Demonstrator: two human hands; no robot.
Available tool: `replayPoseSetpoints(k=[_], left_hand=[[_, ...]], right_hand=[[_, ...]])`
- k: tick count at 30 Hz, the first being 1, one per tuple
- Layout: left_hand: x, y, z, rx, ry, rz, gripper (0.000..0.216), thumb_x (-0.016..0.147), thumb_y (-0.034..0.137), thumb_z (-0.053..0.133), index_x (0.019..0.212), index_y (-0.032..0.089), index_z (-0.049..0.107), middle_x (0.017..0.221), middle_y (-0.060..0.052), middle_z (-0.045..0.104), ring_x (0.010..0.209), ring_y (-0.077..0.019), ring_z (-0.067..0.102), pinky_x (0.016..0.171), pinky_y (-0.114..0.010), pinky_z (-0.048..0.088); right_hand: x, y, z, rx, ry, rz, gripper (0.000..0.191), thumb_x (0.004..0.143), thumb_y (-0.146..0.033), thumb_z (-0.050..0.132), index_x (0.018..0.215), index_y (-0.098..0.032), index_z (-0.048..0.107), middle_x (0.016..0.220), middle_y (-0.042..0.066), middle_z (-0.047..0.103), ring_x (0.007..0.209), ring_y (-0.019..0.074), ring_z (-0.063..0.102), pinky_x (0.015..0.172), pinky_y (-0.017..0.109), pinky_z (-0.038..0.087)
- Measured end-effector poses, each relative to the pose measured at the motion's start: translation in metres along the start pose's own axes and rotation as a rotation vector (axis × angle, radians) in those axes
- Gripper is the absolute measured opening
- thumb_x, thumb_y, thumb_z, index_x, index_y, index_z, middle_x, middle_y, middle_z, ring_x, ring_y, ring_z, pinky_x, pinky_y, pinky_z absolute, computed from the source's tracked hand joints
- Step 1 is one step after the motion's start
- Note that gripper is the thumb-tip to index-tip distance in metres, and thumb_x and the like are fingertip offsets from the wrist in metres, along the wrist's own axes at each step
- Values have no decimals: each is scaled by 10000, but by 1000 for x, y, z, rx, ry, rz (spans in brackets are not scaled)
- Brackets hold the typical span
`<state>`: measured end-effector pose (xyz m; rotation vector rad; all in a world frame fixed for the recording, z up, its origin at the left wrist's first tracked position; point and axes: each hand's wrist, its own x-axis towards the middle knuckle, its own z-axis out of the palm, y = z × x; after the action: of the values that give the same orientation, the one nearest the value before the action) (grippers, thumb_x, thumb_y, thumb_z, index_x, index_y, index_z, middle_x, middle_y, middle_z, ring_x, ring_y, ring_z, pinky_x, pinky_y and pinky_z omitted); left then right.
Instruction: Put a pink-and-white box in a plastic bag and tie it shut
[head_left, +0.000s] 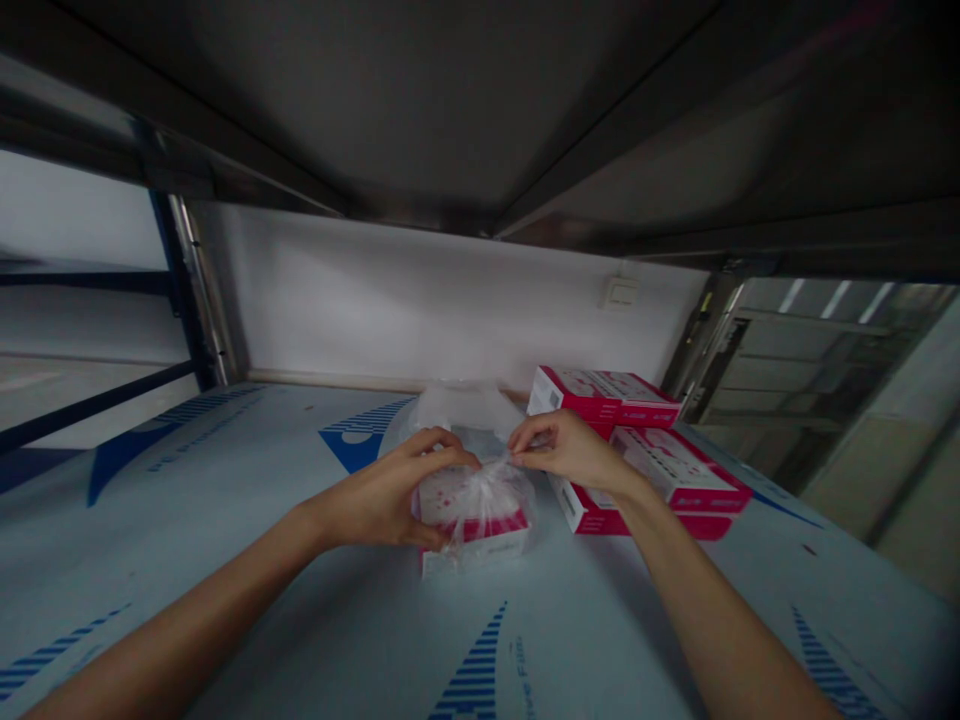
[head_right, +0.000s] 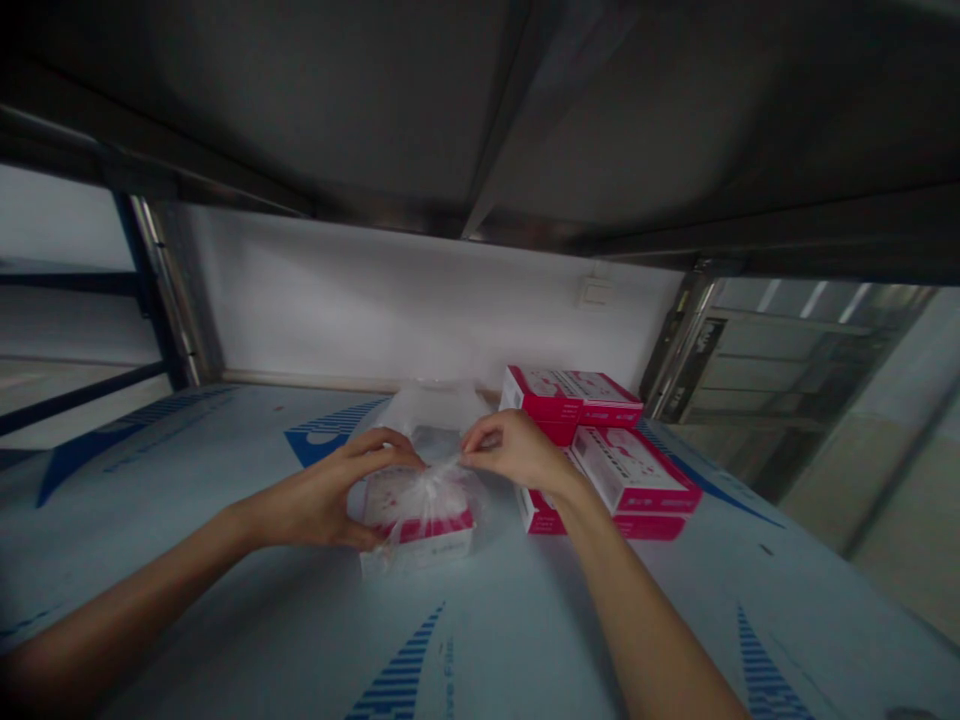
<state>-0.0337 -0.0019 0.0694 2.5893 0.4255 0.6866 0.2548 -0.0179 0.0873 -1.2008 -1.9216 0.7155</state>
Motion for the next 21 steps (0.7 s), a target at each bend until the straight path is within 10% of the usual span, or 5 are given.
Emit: replayPoseSetpoints(k=[11,21], left_hand=[[-2,-4,0,-7,-15,-3,805,669,269,909,1369,348,520,1368,-64,486,1287,-291,478,1114,-508,407],[-3,-3,-3,-41,-57,38,975,617,367,942,1464,363,459,1441,-89,451,1354,-321,422,1155,-538,358]], right_hand=[[-2,-3,1,-61,-131,-48,356,705,-173,764,1050,-260,757,886,2,717,821,143,654,762,292,540],[4,0,10,-258,-33,-101,49,800,-233,741,756,-229,761,784,18,675,757,150,619,709,307,478]])
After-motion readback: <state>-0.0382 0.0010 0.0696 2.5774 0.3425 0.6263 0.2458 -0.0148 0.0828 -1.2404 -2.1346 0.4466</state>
